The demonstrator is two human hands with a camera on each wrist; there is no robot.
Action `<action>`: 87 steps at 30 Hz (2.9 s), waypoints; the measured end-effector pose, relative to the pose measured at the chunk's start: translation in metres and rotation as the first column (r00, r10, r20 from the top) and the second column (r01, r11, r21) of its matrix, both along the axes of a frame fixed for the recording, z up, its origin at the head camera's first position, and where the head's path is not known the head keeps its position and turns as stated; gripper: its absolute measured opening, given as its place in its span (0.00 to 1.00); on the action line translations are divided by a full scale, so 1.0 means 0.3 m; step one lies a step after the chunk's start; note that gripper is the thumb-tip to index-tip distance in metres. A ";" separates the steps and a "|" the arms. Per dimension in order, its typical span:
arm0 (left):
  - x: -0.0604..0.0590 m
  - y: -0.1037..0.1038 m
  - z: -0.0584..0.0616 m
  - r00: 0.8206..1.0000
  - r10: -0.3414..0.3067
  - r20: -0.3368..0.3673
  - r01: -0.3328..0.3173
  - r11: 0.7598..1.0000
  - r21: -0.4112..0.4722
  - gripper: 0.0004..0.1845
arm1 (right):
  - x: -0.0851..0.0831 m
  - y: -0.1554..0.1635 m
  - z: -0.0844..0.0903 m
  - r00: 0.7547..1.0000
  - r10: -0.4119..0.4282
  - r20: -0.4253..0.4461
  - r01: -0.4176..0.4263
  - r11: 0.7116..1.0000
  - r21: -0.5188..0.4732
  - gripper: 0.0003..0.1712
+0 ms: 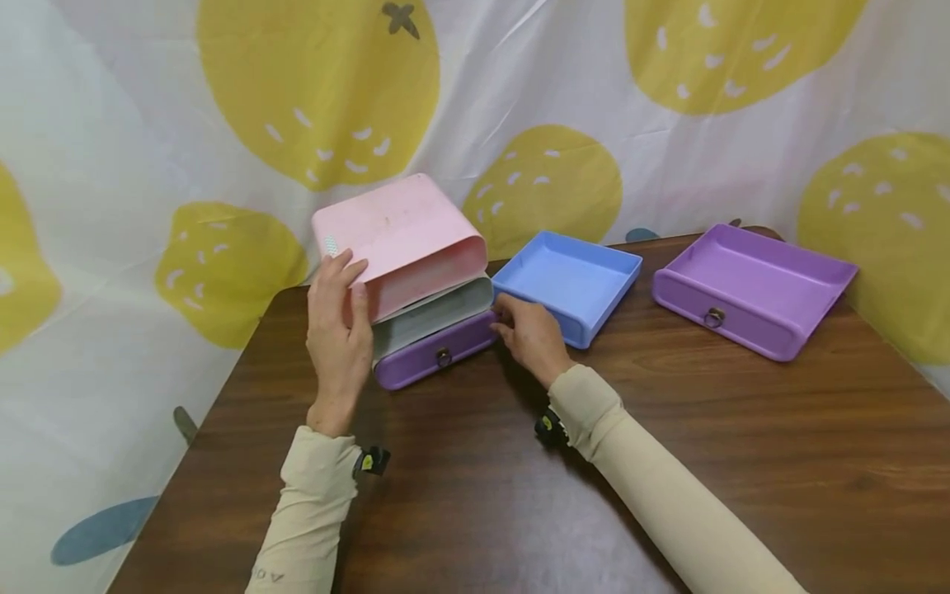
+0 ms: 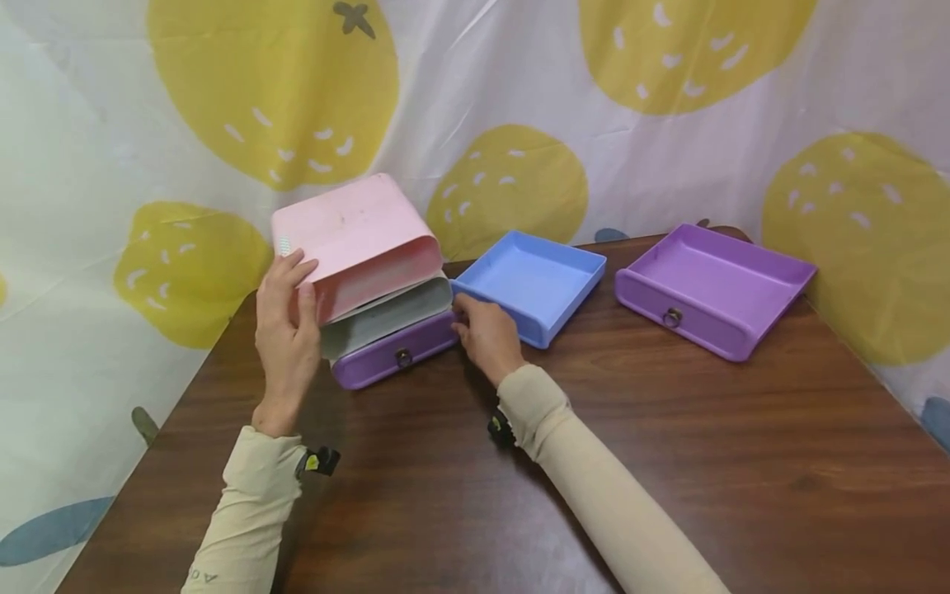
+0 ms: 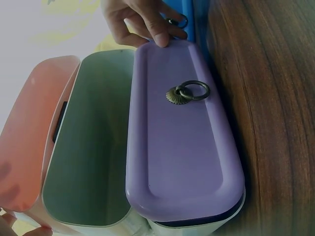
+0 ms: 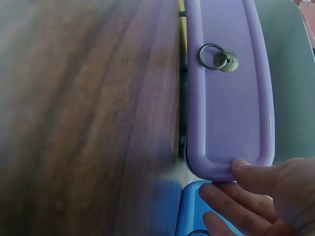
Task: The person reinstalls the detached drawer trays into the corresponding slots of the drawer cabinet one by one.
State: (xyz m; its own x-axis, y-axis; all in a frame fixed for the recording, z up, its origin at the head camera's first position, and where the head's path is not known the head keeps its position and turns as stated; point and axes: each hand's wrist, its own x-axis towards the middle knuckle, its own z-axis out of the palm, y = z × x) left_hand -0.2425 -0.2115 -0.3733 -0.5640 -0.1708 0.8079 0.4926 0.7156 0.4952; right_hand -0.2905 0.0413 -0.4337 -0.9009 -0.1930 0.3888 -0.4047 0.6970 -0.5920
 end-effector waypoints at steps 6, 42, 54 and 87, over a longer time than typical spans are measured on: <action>0.002 0.003 -0.002 1.000 0.005 0.009 -0.005 1.000 -0.001 0.16 | -0.004 0.000 0.002 1.000 -0.019 -0.006 0.019 1.000 0.002 0.08; -0.002 0.003 -0.003 1.000 0.000 -0.002 0.000 1.000 -0.010 0.16 | 0.043 0.006 0.048 0.995 -0.069 0.069 0.065 0.996 0.056 0.15; 0.001 0.006 -0.009 1.000 -0.001 0.001 0.002 1.000 -0.010 0.16 | 0.112 0.077 0.077 0.997 0.030 -0.065 -0.027 0.999 0.044 0.07; 0.000 0.002 0.000 1.000 -0.001 -0.011 0.001 1.000 -0.007 0.16 | 0.147 0.328 0.106 0.941 -0.013 -0.339 0.069 0.986 0.152 0.13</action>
